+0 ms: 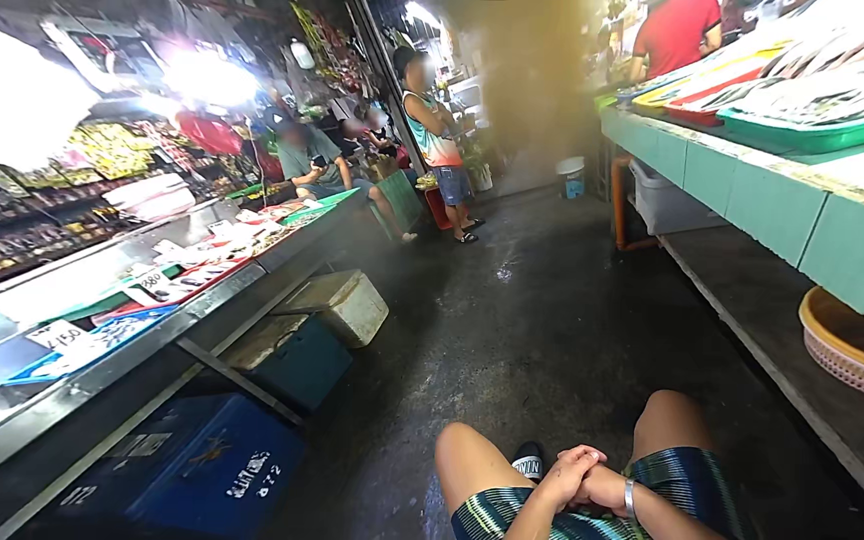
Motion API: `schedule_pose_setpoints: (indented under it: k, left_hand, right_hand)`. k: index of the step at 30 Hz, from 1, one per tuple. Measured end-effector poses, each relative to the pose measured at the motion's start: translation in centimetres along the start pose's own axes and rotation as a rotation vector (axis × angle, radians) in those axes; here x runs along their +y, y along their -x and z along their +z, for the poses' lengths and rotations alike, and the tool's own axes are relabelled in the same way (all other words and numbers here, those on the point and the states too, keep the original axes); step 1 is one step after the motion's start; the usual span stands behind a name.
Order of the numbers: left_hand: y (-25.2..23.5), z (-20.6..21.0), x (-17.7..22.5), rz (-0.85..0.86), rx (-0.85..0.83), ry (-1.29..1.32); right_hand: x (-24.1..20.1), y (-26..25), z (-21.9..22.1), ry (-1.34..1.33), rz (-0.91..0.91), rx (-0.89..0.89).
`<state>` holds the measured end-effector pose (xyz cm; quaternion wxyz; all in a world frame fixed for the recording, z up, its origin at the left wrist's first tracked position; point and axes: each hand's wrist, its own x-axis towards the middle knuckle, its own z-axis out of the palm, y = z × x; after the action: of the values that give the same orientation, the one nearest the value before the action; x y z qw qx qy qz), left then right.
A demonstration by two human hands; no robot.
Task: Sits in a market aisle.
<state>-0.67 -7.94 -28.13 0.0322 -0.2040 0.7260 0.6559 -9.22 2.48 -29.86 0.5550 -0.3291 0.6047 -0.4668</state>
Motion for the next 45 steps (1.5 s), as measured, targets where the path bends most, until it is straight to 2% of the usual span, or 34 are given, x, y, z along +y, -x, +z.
schedule_pose_setpoints:
  k: [14,19,26,34,39,45]
  left_hand:
    - [-1.1,0.8,0.3,-0.01,-0.024,-0.023]
    - [-0.9,0.4,-0.2,-0.009,-0.015,-0.026]
    - [0.3,-0.3,0.0,0.004,0.003,-0.03]
    - [-0.7,0.8,0.9,-0.013,-0.013,-0.031]
    - [-1.4,0.9,-0.1,-0.013,-0.023,-0.024]
    - [0.0,0.1,0.2,-0.005,0.012,-0.017]
  right_hand:
    - [0.9,0.0,-1.0,-0.045,-0.005,0.064]
    - [1.4,-0.5,-0.7,-0.027,-0.013,0.039]
    - [-0.3,0.1,0.3,-0.021,0.002,-0.001]
    - [-0.1,0.5,-0.9,-0.055,0.013,0.045]
    - [1.0,0.0,-1.2,-0.05,-0.002,0.054]
    - [0.2,-0.1,-0.1,-0.023,-0.019,0.005]
